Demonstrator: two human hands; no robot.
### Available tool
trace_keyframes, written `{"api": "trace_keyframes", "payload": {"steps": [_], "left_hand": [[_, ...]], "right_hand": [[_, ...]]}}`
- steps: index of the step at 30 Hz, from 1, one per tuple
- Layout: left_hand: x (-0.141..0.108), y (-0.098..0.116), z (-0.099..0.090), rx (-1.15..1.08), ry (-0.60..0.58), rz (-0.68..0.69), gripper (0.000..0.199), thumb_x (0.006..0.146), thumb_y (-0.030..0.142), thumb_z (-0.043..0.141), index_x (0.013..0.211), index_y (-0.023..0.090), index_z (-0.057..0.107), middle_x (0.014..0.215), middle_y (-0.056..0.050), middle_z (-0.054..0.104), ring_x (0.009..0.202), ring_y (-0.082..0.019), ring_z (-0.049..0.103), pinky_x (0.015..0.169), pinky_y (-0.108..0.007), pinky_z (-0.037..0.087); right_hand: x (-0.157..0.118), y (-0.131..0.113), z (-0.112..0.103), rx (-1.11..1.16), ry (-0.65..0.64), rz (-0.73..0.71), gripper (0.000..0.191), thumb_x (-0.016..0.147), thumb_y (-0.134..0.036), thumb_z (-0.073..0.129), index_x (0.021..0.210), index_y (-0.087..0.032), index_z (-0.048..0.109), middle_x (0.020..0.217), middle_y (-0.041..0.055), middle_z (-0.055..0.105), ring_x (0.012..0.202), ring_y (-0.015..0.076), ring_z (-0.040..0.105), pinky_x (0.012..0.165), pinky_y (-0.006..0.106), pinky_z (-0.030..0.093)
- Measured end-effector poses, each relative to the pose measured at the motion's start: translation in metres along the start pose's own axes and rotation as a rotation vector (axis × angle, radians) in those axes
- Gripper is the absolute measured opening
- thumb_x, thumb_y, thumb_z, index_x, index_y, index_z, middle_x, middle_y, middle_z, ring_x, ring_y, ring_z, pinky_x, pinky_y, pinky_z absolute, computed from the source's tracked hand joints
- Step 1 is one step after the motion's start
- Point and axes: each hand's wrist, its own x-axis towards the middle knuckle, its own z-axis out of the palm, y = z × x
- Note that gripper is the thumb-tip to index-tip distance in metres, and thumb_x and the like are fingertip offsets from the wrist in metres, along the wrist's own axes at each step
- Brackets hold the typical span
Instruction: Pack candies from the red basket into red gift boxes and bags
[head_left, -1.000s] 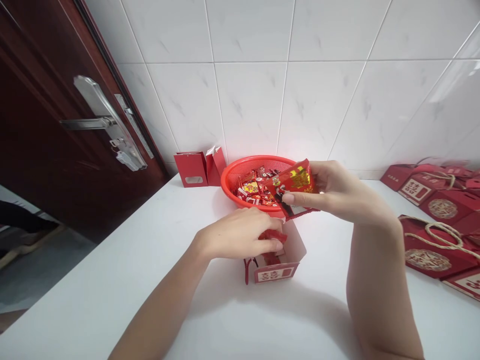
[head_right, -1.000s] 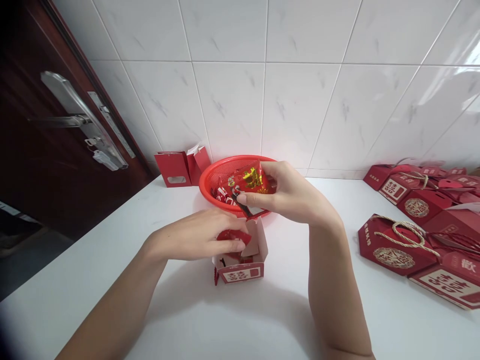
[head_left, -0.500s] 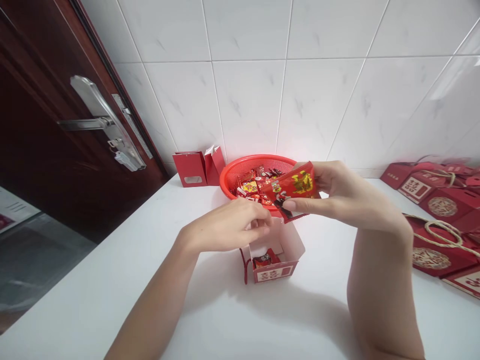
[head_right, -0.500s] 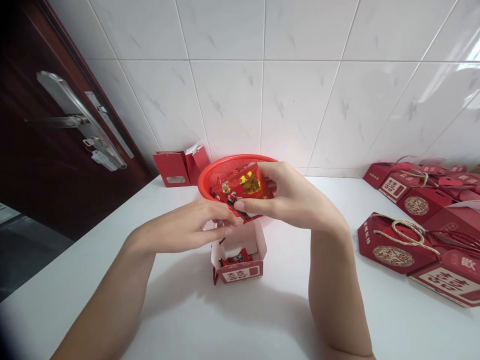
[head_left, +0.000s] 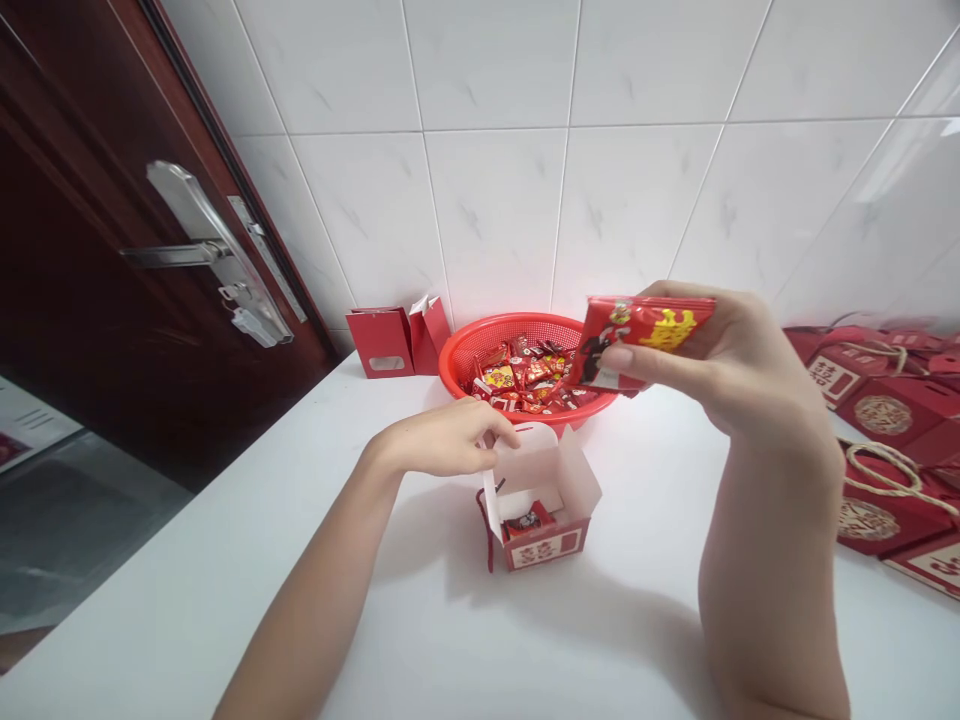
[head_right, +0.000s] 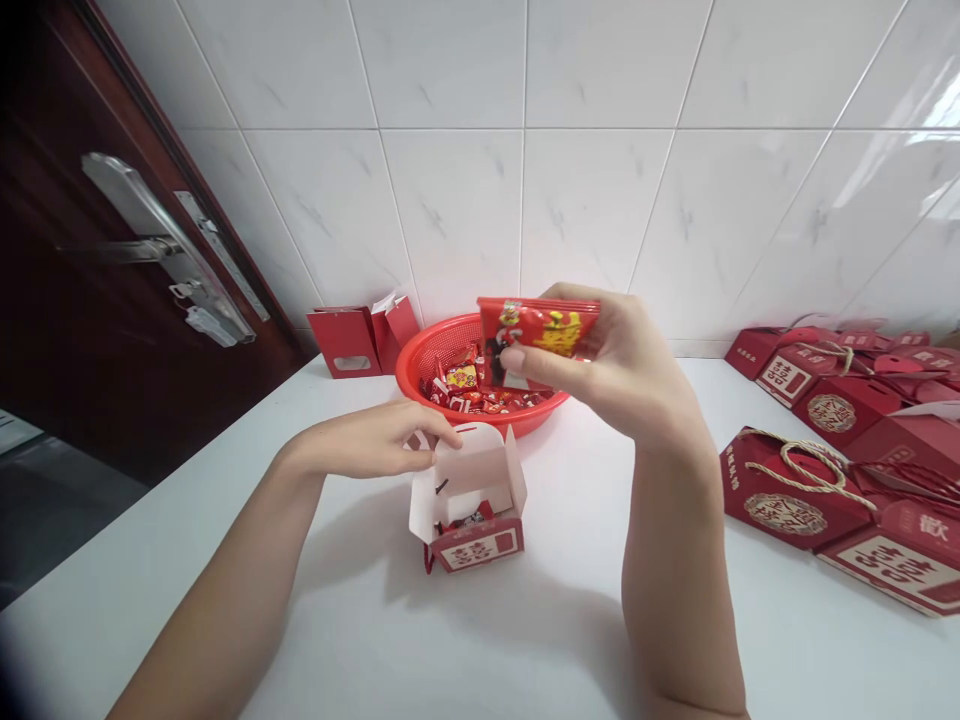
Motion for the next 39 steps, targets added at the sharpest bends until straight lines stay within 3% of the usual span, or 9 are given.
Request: {"api": "trace_keyframes", "payload": {"steps": [6, 9, 14, 18, 22, 28, 32, 34, 39], "left_hand": [[0.006, -0.008, -0.004, -0.359, 0.207, 0.108, 0.045, 0.065, 0.01, 0.056, 0.105, 0.016, 0.077, 0.092, -0.003, 0.075, 0.076, -0.017, 0.065, 0.066, -0.025, 0.048], [0.01, -0.008, -0.002, -0.479, 0.149, 0.162, 0.045, 0.061, 0.011, 0.058, 0.102, 0.016, 0.078, 0.091, -0.003, 0.075, 0.071, -0.015, 0.062, 0.061, -0.024, 0.046], [0.012, -0.007, -0.004, -0.577, 0.299, 0.162, 0.046, 0.059, 0.012, 0.059, 0.101, 0.017, 0.079, 0.091, -0.002, 0.073, 0.075, -0.013, 0.059, 0.061, -0.022, 0.043], [0.013, -0.001, 0.001, -0.489, 0.118, 0.154, 0.04, 0.06, 0.009, 0.056, 0.093, 0.015, 0.078, 0.071, 0.002, 0.061, 0.061, -0.01, 0.048, 0.052, -0.021, 0.036], [0.018, -0.002, 0.008, -0.444, 0.052, 0.233, 0.031, 0.063, 0.01, 0.058, 0.088, 0.015, 0.075, 0.07, 0.002, 0.058, 0.062, -0.011, 0.048, 0.053, -0.021, 0.036], [0.026, -0.011, 0.012, -0.405, -0.122, 0.285, 0.021, 0.067, 0.011, 0.061, 0.085, 0.016, 0.071, 0.079, 0.001, 0.065, 0.075, -0.015, 0.059, 0.064, -0.022, 0.046], [0.028, -0.012, 0.013, -0.368, -0.149, 0.194, 0.014, 0.064, 0.011, 0.058, 0.075, 0.015, 0.064, 0.071, 0.0, 0.063, 0.067, -0.016, 0.06, 0.055, -0.022, 0.044], [0.027, -0.012, 0.013, -0.341, -0.135, 0.198, 0.013, 0.061, 0.009, 0.055, 0.07, 0.015, 0.061, 0.071, 0.001, 0.063, 0.067, -0.015, 0.06, 0.053, -0.021, 0.042], [0.026, -0.011, 0.012, -0.308, -0.074, 0.277, 0.024, 0.06, 0.006, 0.054, 0.08, 0.016, 0.063, 0.097, -0.003, 0.069, 0.089, -0.019, 0.064, 0.067, -0.023, 0.049]], "right_hand": [[-0.001, 0.007, -0.002, 0.073, 0.134, -0.069, 0.029, 0.074, -0.04, 0.086, 0.074, -0.022, 0.063, 0.068, -0.0008, 0.058, 0.062, 0.017, 0.06, 0.051, 0.031, 0.051], [-0.001, 0.004, 0.001, 0.095, 0.095, -0.074, 0.03, 0.073, -0.04, 0.087, 0.072, -0.022, 0.063, 0.067, -0.0016, 0.057, 0.06, 0.0151, 0.058, 0.05, 0.028, 0.049], [0.0, -0.001, 0.004, 0.14, -0.032, -0.028, 0.032, 0.072, -0.044, 0.088, 0.081, -0.023, 0.065, 0.069, -0.0013, 0.061, 0.057, 0.0133, 0.058, 0.049, 0.027, 0.048], [0.003, 0.0, 0.009, 0.141, -0.176, -0.01, 0.037, 0.072, -0.043, 0.088, 0.089, -0.021, 0.064, 0.067, -0.0028, 0.06, 0.057, 0.0129, 0.055, 0.049, 0.026, 0.044], [0.007, 0.003, 0.013, 0.011, -0.342, -0.051, 0.029, 0.076, -0.035, 0.084, 0.091, -0.019, 0.066, 0.075, -0.0019, 0.064, 0.065, 0.0131, 0.058, 0.055, 0.025, 0.044], [0.011, 0.006, 0.023, -0.229, -0.753, -0.04, 0.013, 0.082, -0.019, 0.074, 0.095, -0.018, 0.07, 0.078, -0.0015, 0.068, 0.069, 0.0133, 0.059, 0.061, 0.025, 0.042], [0.013, 0.008, 0.036, -0.362, -1.007, 0.027, 0.031, 0.079, -0.013, 0.076, 0.108, -0.017, 0.068, 0.079, -0.0009, 0.068, 0.069, 0.0143, 0.059, 0.056, 0.024, 0.038], [0.013, 0.009, 0.041, -0.433, -1.044, 0.068, 0.038, 0.08, -0.012, 0.074, 0.117, -0.017, 0.065, 0.091, 0.0024, 0.071, 0.078, 0.0165, 0.062, 0.058, 0.024, 0.039], [0.011, 0.009, 0.046, -0.508, -0.965, 0.037, 0.032, 0.085, -0.015, 0.072, 0.116, -0.018, 0.066, 0.105, 0.0063, 0.071, 0.091, 0.0197, 0.064, 0.066, 0.026, 0.045]]}}
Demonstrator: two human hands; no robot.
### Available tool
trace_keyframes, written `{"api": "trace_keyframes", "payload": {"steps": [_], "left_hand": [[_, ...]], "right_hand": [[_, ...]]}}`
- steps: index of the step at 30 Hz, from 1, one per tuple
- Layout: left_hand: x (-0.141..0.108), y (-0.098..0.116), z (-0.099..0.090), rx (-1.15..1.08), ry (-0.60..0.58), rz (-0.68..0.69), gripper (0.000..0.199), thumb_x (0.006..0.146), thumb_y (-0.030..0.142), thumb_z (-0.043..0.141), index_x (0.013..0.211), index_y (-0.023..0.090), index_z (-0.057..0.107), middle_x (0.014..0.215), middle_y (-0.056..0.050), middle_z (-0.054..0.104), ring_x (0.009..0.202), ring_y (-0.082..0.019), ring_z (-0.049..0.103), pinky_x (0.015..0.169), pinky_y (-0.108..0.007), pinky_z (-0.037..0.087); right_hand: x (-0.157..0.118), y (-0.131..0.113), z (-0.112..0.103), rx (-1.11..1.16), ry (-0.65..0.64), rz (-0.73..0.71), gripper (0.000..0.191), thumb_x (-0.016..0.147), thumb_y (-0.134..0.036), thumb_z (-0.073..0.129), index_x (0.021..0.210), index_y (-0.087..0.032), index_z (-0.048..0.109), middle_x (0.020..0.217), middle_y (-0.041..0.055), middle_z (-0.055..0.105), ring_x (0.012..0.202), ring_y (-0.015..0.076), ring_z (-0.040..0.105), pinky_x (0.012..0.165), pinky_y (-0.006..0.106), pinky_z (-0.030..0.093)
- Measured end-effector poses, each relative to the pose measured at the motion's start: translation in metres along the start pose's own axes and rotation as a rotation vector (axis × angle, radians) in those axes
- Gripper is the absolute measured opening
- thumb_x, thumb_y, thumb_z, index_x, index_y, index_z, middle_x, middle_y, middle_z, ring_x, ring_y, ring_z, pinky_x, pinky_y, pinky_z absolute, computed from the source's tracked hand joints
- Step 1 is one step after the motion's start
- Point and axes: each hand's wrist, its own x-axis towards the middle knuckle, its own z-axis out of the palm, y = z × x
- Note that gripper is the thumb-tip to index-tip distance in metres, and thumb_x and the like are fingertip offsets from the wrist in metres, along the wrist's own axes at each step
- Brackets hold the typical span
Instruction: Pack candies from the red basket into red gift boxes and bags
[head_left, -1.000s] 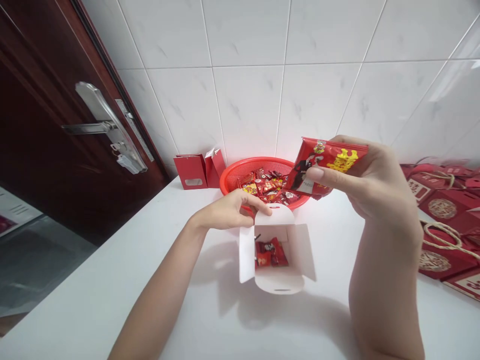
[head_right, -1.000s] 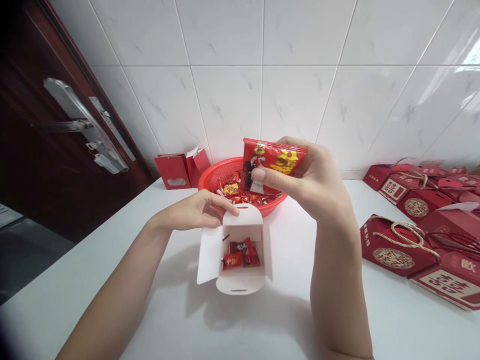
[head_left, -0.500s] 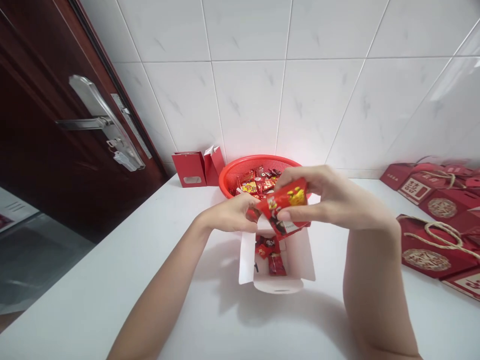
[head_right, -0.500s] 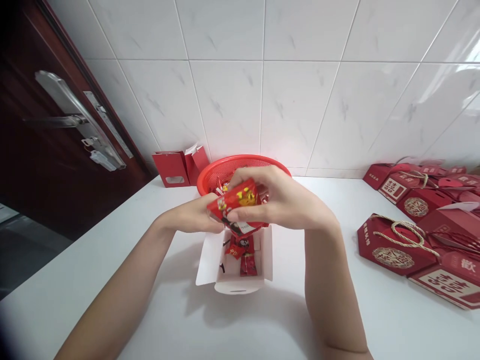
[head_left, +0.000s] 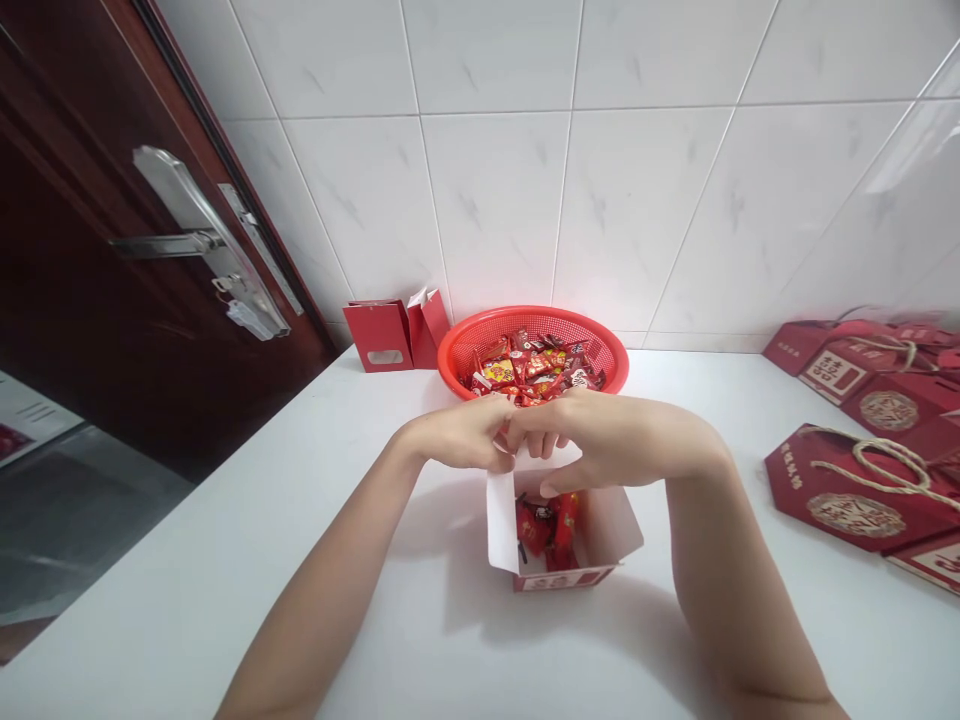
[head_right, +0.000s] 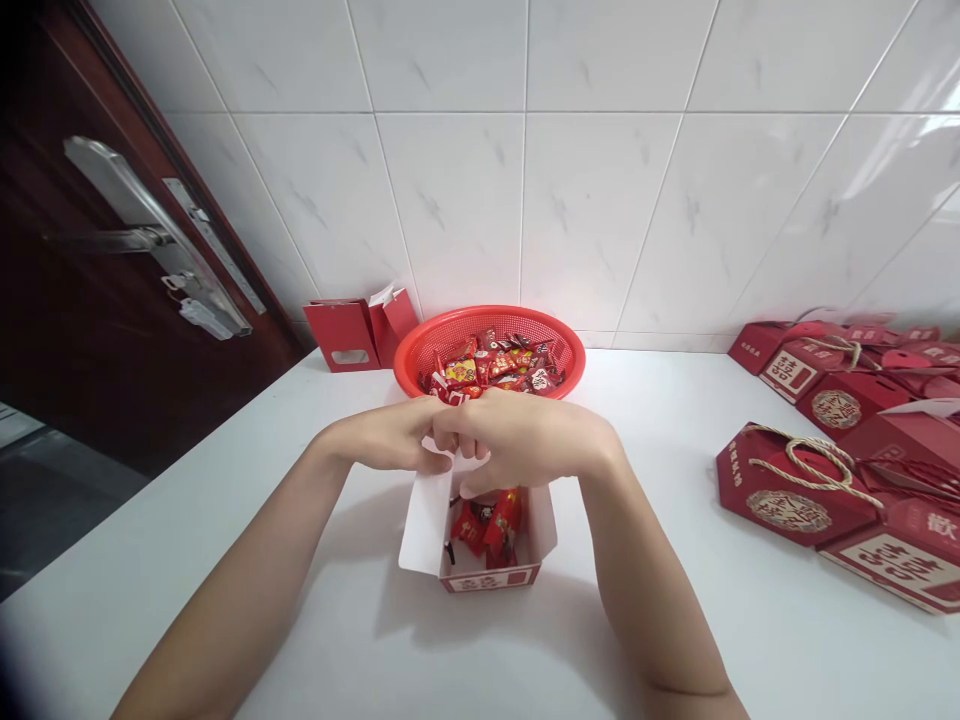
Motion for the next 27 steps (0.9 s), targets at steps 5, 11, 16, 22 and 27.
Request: {"api": "trace_keyframes", "payload": {"steps": [5, 11, 16, 22, 27], "left_hand": [[0.0, 0.005, 0.002, 0.033, -0.013, 0.037, 0.019, 0.062, 0.003, 0.052, 0.073, 0.016, 0.059, 0.093, -0.002, 0.069, 0.086, -0.017, 0.064, 0.068, -0.023, 0.051], [-0.003, 0.012, 0.004, 0.103, -0.021, 0.06, 0.025, 0.066, 0.002, 0.05, 0.077, 0.016, 0.067, 0.088, 0.0, 0.073, 0.085, -0.017, 0.066, 0.073, -0.024, 0.05], [-0.005, 0.017, 0.005, 0.162, -0.01, -0.027, 0.057, 0.064, 0.0, 0.048, 0.111, 0.016, 0.074, 0.099, -0.003, 0.075, 0.083, -0.017, 0.066, 0.067, -0.023, 0.048], [-0.005, 0.022, 0.008, 0.224, 0.029, -0.016, 0.06, 0.061, -0.003, 0.047, 0.111, 0.016, 0.076, 0.101, -0.003, 0.075, 0.091, -0.019, 0.067, 0.075, -0.024, 0.049], [-0.005, 0.022, 0.01, 0.202, 0.016, -0.014, 0.064, 0.063, -0.004, 0.046, 0.115, 0.017, 0.076, 0.101, -0.003, 0.076, 0.083, -0.018, 0.069, 0.066, -0.023, 0.048]], "right_hand": [[-0.009, -0.002, -0.001, 0.025, 0.005, 0.004, 0.028, 0.089, -0.017, 0.068, 0.117, -0.018, 0.067, 0.105, 0.0072, 0.072, 0.09, 0.0199, 0.065, 0.067, 0.027, 0.047], [-0.025, -0.005, -0.003, 0.076, 0.011, -0.056, 0.019, 0.09, -0.014, 0.062, 0.107, -0.018, 0.07, 0.093, 0.0031, 0.072, 0.079, 0.0154, 0.064, 0.064, 0.025, 0.045], [-0.018, -0.009, 0.017, -0.087, -0.223, 0.053, 0.03, 0.08, 0.0, 0.052, 0.095, -0.018, 0.071, 0.079, 0.0019, 0.067, 0.063, 0.013, 0.052, 0.051, 0.024, 0.032], [-0.005, -0.003, 0.043, -0.229, -0.304, 0.226, 0.02, 0.07, 0.001, 0.052, 0.067, -0.017, 0.061, 0.063, 0.0002, 0.054, 0.052, 0.0122, 0.037, 0.047, 0.028, 0.025], [-0.005, -0.021, 0.039, -0.365, -0.246, 0.186, 0.022, 0.068, 0.003, 0.052, 0.058, -0.016, 0.057, 0.058, 0.002, 0.052, 0.05, 0.0123, 0.032, 0.049, 0.03, 0.023]]}}
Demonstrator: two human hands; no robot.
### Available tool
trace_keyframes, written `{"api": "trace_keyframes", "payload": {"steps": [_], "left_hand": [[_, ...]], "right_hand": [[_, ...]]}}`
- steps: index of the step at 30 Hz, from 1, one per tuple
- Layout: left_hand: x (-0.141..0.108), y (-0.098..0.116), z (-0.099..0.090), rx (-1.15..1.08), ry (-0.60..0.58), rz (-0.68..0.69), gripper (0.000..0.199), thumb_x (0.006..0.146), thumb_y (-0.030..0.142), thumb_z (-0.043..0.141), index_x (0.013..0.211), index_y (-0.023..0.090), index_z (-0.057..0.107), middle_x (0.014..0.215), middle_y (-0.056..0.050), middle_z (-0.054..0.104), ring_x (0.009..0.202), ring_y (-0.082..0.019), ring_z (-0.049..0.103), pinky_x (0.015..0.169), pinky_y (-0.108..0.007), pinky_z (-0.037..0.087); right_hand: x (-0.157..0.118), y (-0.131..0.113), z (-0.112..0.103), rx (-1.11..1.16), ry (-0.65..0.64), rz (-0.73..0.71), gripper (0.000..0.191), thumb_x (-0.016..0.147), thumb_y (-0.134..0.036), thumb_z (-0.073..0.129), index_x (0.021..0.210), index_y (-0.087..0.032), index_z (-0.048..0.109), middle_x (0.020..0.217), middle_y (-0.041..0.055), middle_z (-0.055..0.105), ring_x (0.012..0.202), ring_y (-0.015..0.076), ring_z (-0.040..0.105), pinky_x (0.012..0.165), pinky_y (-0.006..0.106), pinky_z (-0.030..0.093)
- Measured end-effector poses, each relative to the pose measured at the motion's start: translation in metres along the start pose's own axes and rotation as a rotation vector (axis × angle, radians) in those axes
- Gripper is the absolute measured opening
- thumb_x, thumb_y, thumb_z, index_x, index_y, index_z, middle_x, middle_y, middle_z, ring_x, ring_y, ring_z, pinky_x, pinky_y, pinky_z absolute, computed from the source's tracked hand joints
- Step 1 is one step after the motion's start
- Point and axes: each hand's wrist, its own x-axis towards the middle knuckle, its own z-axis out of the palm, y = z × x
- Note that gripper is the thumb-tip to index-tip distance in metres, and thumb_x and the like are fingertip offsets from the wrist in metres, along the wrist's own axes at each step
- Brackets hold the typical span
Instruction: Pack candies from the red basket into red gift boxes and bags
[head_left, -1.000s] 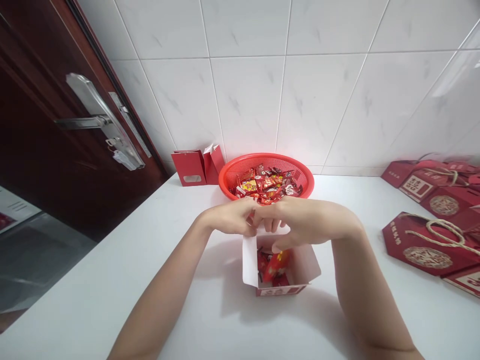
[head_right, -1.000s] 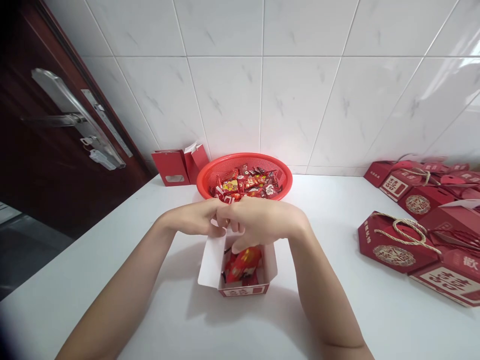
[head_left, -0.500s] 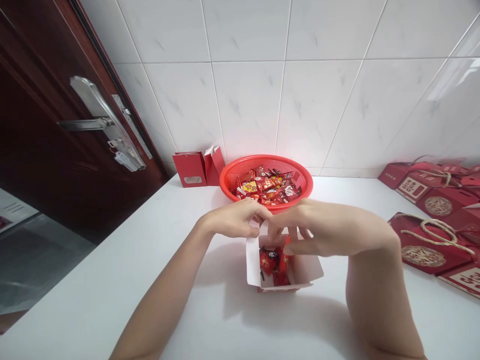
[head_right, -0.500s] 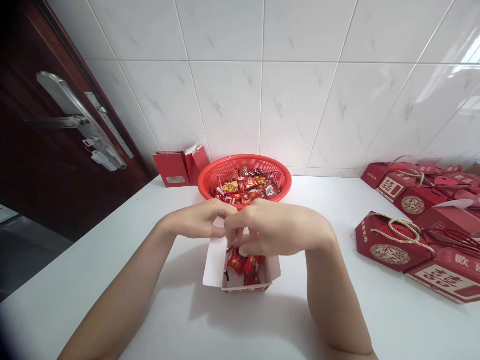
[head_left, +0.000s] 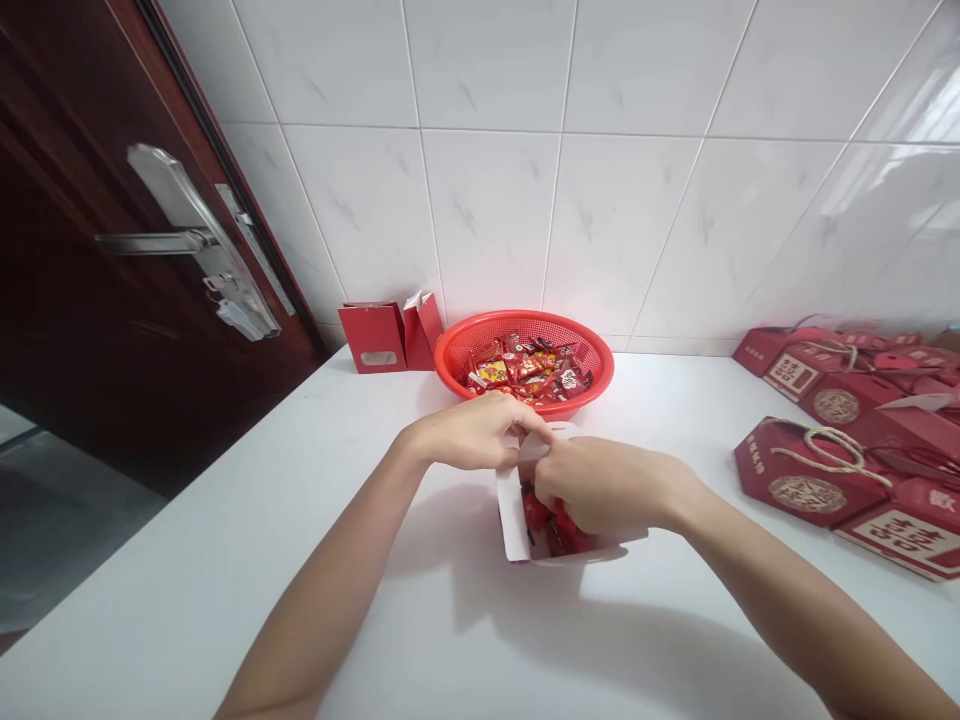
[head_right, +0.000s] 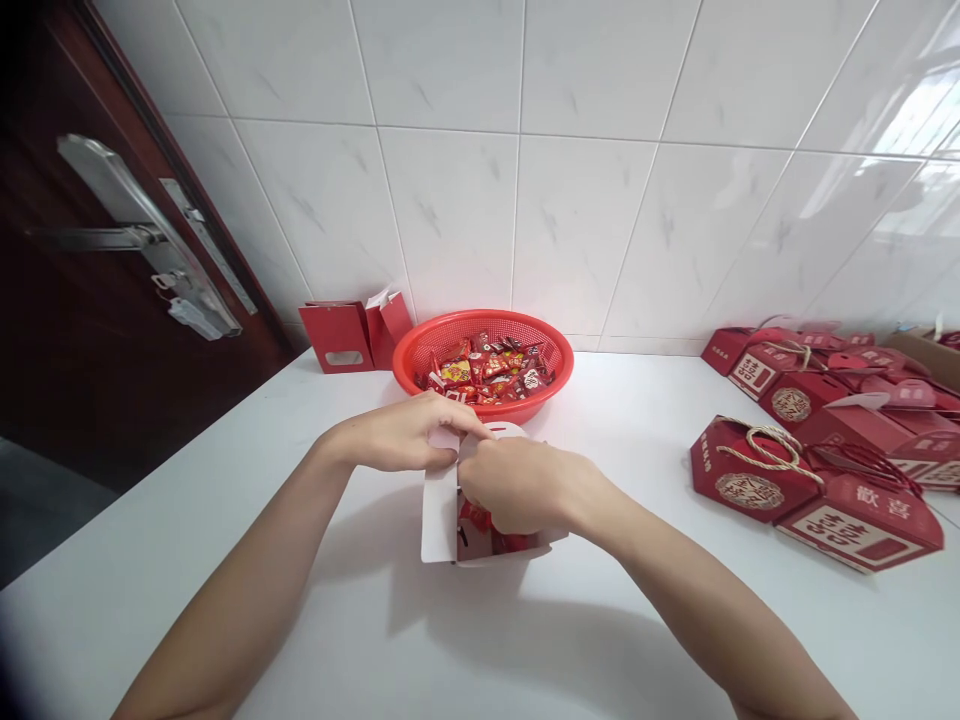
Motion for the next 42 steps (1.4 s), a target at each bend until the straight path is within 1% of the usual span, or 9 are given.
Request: {"api": "trace_keyframes", "payload": {"steps": [5, 9, 13, 17, 21, 24, 30, 36, 42], "left_hand": [[-0.001, 0.001, 0.0, 0.044, 0.011, 0.02, 0.058, 0.066, -0.002, 0.048, 0.113, 0.018, 0.075, 0.112, -0.003, 0.076, 0.093, -0.018, 0.069, 0.074, -0.023, 0.05], [0.0, -0.002, 0.0, 0.043, 0.009, 0.006, 0.052, 0.069, 0.001, 0.051, 0.111, 0.017, 0.076, 0.106, -0.005, 0.077, 0.091, -0.019, 0.068, 0.071, -0.023, 0.048], [0.002, -0.006, 0.0, 0.034, -0.008, 0.005, 0.053, 0.068, 0.001, 0.049, 0.111, 0.017, 0.076, 0.095, -0.003, 0.076, 0.078, -0.016, 0.066, 0.067, -0.023, 0.047], [0.004, -0.006, 0.0, 0.07, 0.013, -0.011, 0.055, 0.067, 0.002, 0.052, 0.115, 0.017, 0.075, 0.106, -0.006, 0.076, 0.084, -0.018, 0.067, 0.072, -0.024, 0.049], [0.005, -0.006, 0.001, 0.112, 0.023, 0.012, 0.055, 0.067, 0.002, 0.052, 0.114, 0.017, 0.077, 0.112, -0.006, 0.075, 0.094, -0.02, 0.066, 0.075, -0.024, 0.048], [0.005, -0.006, 0.001, 0.095, 0.007, -0.019, 0.064, 0.064, -0.001, 0.048, 0.118, 0.018, 0.075, 0.106, -0.004, 0.076, 0.085, -0.018, 0.066, 0.067, -0.022, 0.046], [0.006, -0.006, 0.0, 0.083, -0.008, -0.029, 0.054, 0.068, -0.002, 0.048, 0.109, 0.017, 0.077, 0.092, -0.002, 0.075, 0.079, -0.017, 0.064, 0.064, -0.024, 0.044], [0.009, -0.012, 0.001, 0.039, 0.029, -0.033, 0.031, 0.09, 0.019, 0.057, 0.117, 0.017, 0.074, 0.125, -0.006, 0.073, 0.111, -0.022, 0.068, 0.086, -0.026, 0.05], [0.003, -0.027, -0.001, -0.096, -0.007, 0.024, 0.044, 0.088, 0.044, 0.069, 0.126, 0.023, 0.071, 0.135, -0.007, 0.067, 0.114, -0.025, 0.065, 0.09, -0.03, 0.05]], "right_hand": [[0.008, -0.011, -0.001, -0.06, -0.094, -0.077, 0.026, 0.073, 0.003, 0.052, 0.078, -0.013, 0.072, 0.076, 0.0065, 0.067, 0.054, 0.0135, 0.042, 0.05, 0.029, 0.025], [0.007, 0.003, 0.004, 0.021, 0.01, -0.156, 0.04, 0.068, 0.002, 0.057, 0.098, -0.018, 0.073, 0.087, 0.0045, 0.069, 0.063, 0.0143, 0.046, 0.052, 0.026, 0.027], [-0.002, 0.015, 0.004, 0.102, 0.074, -0.162, 0.033, 0.064, 0.003, 0.057, 0.086, -0.018, 0.069, 0.078, 0.0003, 0.061, 0.058, 0.0115, 0.038, 0.05, 0.025, 0.026], [0.005, 0.005, 0.012, 0.036, -0.07, -0.16, 0.021, 0.075, -0.001, 0.051, 0.071, -0.017, 0.063, 0.079, 0.0018, 0.06, 0.057, 0.012, 0.038, 0.049, 0.027, 0.025], [0.017, -0.004, 0.019, 0.0, -0.152, -0.075, 0.017, 0.082, -0.007, 0.052, 0.076, -0.016, 0.065, 0.073, 0.0036, 0.062, 0.058, 0.0148, 0.044, 0.049, 0.028, 0.029], [0.009, 0.005, 0.014, 0.005, 0.008, -0.02, 0.022, 0.084, -0.006, 0.05, 0.081, -0.015, 0.069, 0.076, 0.0059, 0.066, 0.057, 0.0154, 0.048, 0.05, 0.028, 0.029], [-0.026, 0.041, 0.013, 0.442, 0.582, -0.256, 0.022, 0.096, -0.018, 0.053, 0.106, -0.024, 0.072, 0.102, 0.0018, 0.075, 0.085, 0.0168, 0.069, 0.072, 0.027, 0.051], [-0.027, 0.063, 0.066, 0.55, 0.923, -0.122, 0.018, 0.097, -0.033, 0.061, 0.112, -0.027, 0.07, 0.128, 0.0057, 0.069, 0.116, 0.0249, 0.066, 0.095, 0.039, 0.055], [-0.017, 0.058, 0.117, 0.94, 1.127, -0.093, 0.03, 0.1, -0.042, 0.057, 0.127, -0.029, 0.058, 0.124, 0.0079, 0.065, 0.098, 0.019, 0.069, 0.087, 0.035, 0.059]]}}
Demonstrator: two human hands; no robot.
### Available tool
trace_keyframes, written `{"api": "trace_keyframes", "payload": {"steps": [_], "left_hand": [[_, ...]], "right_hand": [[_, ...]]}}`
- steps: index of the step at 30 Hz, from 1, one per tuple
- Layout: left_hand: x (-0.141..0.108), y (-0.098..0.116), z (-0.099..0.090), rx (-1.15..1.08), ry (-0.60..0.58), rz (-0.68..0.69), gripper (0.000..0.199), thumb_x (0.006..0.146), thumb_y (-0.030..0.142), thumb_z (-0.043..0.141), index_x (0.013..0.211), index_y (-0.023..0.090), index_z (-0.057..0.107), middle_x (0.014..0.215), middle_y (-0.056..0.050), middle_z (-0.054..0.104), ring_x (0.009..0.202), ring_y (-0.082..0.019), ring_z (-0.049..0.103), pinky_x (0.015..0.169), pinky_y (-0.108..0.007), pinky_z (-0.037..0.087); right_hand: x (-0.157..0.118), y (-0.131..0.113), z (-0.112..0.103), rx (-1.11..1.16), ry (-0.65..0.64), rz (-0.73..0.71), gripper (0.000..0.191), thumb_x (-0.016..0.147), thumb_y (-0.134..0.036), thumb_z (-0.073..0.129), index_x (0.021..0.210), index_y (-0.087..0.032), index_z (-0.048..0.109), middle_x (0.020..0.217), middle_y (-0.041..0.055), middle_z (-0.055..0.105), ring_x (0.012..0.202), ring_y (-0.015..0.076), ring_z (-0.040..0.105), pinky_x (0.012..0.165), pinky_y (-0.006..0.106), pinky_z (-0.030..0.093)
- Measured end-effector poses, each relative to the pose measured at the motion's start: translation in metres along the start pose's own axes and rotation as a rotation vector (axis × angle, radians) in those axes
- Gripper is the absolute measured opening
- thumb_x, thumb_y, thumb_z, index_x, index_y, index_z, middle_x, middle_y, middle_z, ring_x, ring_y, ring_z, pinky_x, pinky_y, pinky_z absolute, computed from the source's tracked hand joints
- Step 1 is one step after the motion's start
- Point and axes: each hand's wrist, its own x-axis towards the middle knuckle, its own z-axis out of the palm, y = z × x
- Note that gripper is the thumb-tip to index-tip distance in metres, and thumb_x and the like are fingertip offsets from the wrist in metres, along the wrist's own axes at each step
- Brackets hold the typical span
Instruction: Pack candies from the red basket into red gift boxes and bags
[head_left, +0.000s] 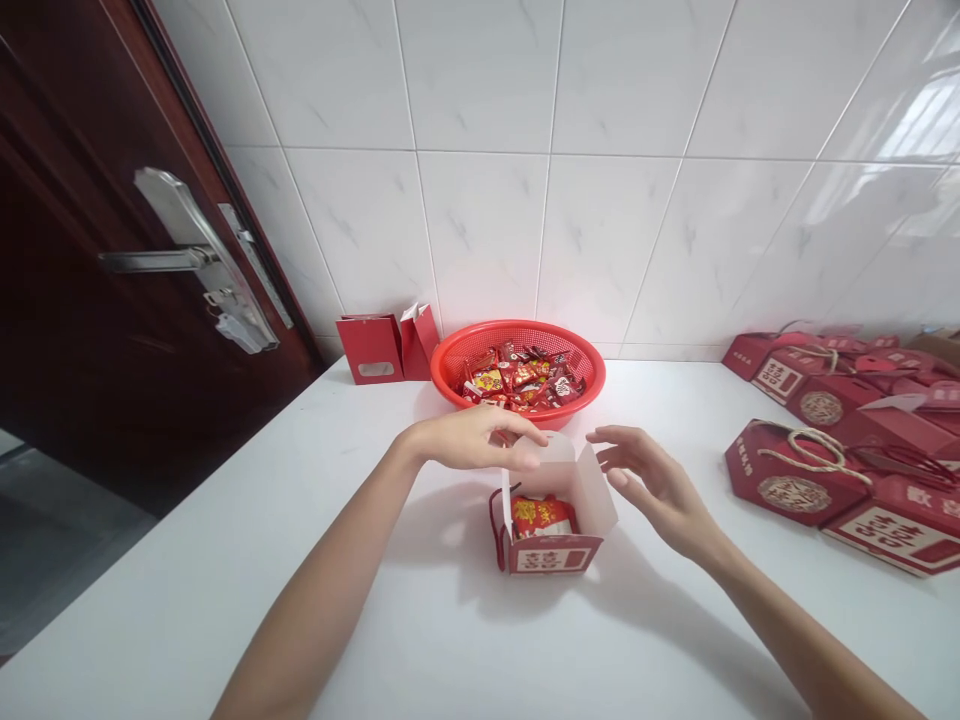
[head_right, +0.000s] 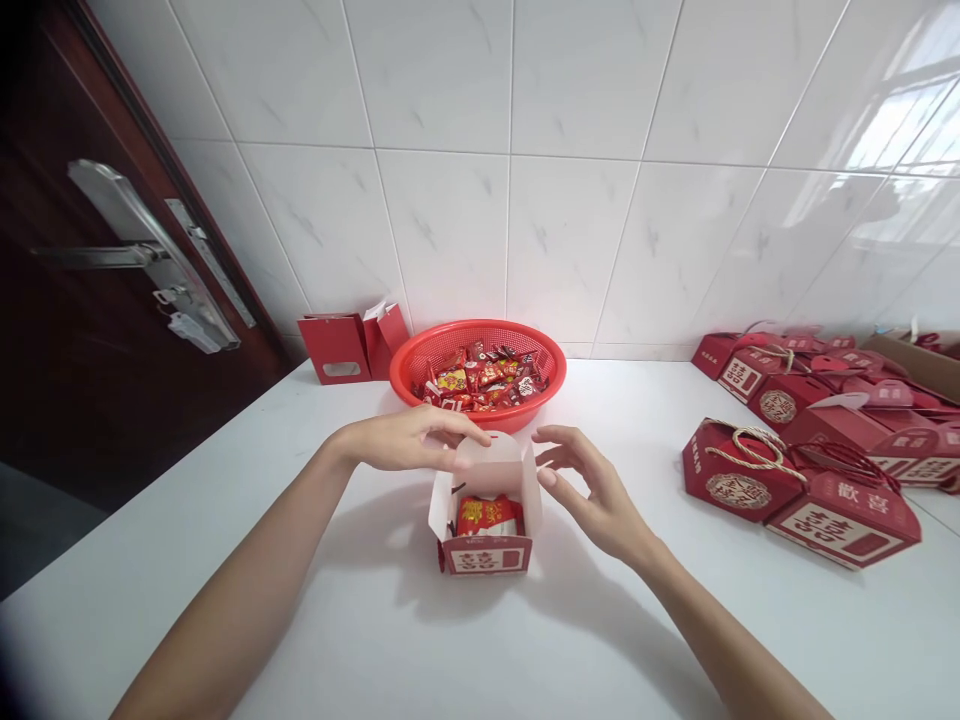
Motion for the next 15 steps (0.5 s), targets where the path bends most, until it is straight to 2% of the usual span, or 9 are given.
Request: {"api": "trace_keyframes", "payload": {"steps": [3, 5, 8, 12, 15], "left_hand": [[-0.011, -0.011, 0.0, -0.177, -0.024, 0.065, 0.055, 0.082, 0.042, 0.075, 0.134, 0.026, 0.066, 0.143, -0.007, 0.061, 0.119, -0.027, 0.061, 0.099, -0.035, 0.049], [-0.021, -0.02, 0.006, -0.297, -0.022, 0.091, 0.062, 0.082, 0.042, 0.076, 0.14, 0.028, 0.06, 0.15, -0.008, 0.055, 0.126, -0.029, 0.058, 0.104, -0.039, 0.047], [-0.031, -0.031, 0.023, -0.392, 0.064, 0.082, 0.063, 0.085, 0.042, 0.074, 0.143, 0.028, 0.056, 0.156, -0.009, 0.047, 0.135, -0.031, 0.053, 0.109, -0.04, 0.046], [-0.032, -0.036, 0.055, -0.426, 0.236, 0.038, 0.065, 0.088, 0.045, 0.071, 0.148, 0.028, 0.05, 0.156, -0.01, 0.047, 0.133, -0.03, 0.056, 0.111, -0.043, 0.047], [-0.026, -0.032, 0.076, -0.397, 0.334, -0.01, 0.065, 0.087, 0.045, 0.074, 0.145, 0.027, 0.053, 0.16, -0.009, 0.041, 0.141, -0.032, 0.047, 0.115, -0.045, 0.044]], "right_hand": [[-0.008, 0.006, 0.009, 0.104, 0.091, -0.007, 0.025, 0.101, -0.043, 0.057, 0.12, -0.028, 0.059, 0.119, 0.0072, 0.065, 0.091, 0.0169, 0.069, 0.081, 0.031, 0.059], [-0.01, 0.007, 0.014, 0.113, 0.118, -0.042, 0.02, 0.101, -0.041, 0.057, 0.115, -0.028, 0.062, 0.113, 0.0065, 0.066, 0.095, 0.0175, 0.068, 0.081, 0.029, 0.058], [-0.013, 0.006, 0.021, 0.066, 0.101, -0.098, 0.016, 0.102, -0.038, 0.055, 0.109, -0.028, 0.065, 0.112, 0.0064, 0.067, 0.105, 0.0191, 0.065, 0.084, 0.028, 0.057], [-0.02, 0.007, 0.03, -0.047, 0.039, -0.12, 0.024, 0.104, -0.036, 0.052, 0.123, -0.031, 0.066, 0.132, 0.0077, 0.062, 0.12, 0.021, 0.061, 0.097, 0.032, 0.055], [-0.027, 0.011, 0.036, -0.114, 0.007, -0.114, 0.032, 0.104, -0.034, 0.052, 0.133, -0.034, 0.063, 0.145, 0.0076, 0.055, 0.133, 0.0233, 0.055, 0.107, 0.037, 0.051]]}}
